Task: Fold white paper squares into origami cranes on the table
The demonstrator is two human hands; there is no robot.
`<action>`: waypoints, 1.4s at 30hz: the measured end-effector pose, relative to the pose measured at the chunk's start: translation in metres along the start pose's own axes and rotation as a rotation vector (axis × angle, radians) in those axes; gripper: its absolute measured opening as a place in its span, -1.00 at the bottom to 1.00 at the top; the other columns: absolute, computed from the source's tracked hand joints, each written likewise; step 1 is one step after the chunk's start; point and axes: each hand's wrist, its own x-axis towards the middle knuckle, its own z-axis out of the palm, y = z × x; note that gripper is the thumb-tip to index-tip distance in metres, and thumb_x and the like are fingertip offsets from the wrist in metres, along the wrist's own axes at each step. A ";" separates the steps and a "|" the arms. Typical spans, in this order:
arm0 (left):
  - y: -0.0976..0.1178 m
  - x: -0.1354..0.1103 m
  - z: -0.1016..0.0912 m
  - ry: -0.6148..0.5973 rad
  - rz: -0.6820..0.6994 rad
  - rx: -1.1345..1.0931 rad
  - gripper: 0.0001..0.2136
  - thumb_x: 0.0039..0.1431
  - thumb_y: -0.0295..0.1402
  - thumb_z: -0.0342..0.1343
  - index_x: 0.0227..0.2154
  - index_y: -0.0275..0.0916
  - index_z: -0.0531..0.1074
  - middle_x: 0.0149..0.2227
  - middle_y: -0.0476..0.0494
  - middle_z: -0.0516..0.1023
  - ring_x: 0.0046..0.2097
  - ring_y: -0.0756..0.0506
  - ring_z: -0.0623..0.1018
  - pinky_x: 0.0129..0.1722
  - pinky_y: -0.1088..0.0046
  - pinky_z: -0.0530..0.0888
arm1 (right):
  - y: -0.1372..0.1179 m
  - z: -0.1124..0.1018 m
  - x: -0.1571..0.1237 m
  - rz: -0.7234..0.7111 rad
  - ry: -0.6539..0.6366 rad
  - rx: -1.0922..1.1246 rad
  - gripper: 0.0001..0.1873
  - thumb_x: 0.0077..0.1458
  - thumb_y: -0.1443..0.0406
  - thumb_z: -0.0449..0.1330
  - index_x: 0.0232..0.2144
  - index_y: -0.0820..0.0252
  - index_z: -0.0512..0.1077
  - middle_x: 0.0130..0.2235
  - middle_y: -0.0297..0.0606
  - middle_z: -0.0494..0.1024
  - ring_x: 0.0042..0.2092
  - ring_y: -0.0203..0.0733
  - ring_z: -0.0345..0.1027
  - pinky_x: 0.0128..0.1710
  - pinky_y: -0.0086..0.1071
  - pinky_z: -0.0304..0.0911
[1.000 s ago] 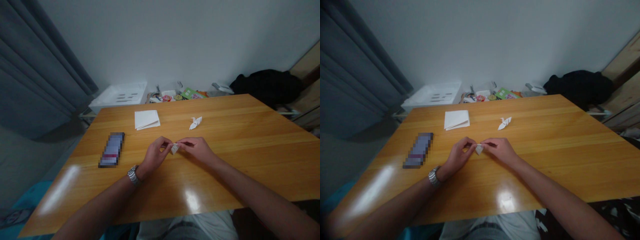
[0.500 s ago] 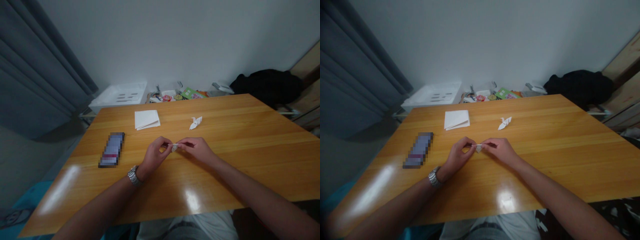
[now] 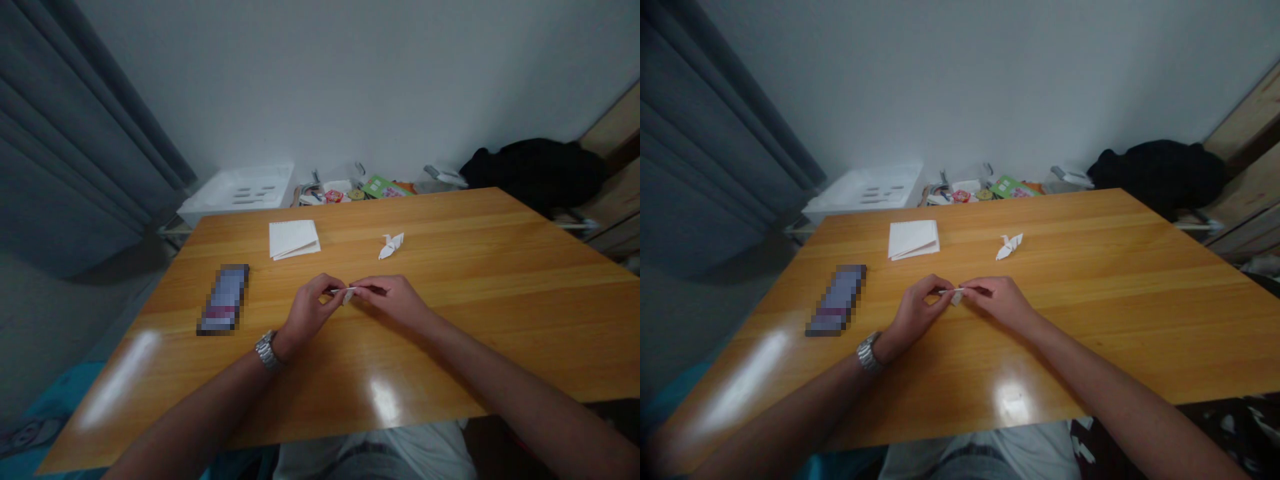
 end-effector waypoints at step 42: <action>-0.010 0.004 0.001 0.006 -0.223 -0.200 -0.76 0.26 -0.19 0.18 -0.33 -0.29 0.57 -0.36 -0.11 0.65 -0.34 -0.06 0.62 -0.34 0.51 0.55 | 0.013 0.000 0.004 0.028 0.059 0.087 -0.76 0.20 0.14 0.21 -0.31 0.19 0.53 -0.29 -0.22 0.62 -0.26 -0.14 0.50 -0.22 -0.32 0.37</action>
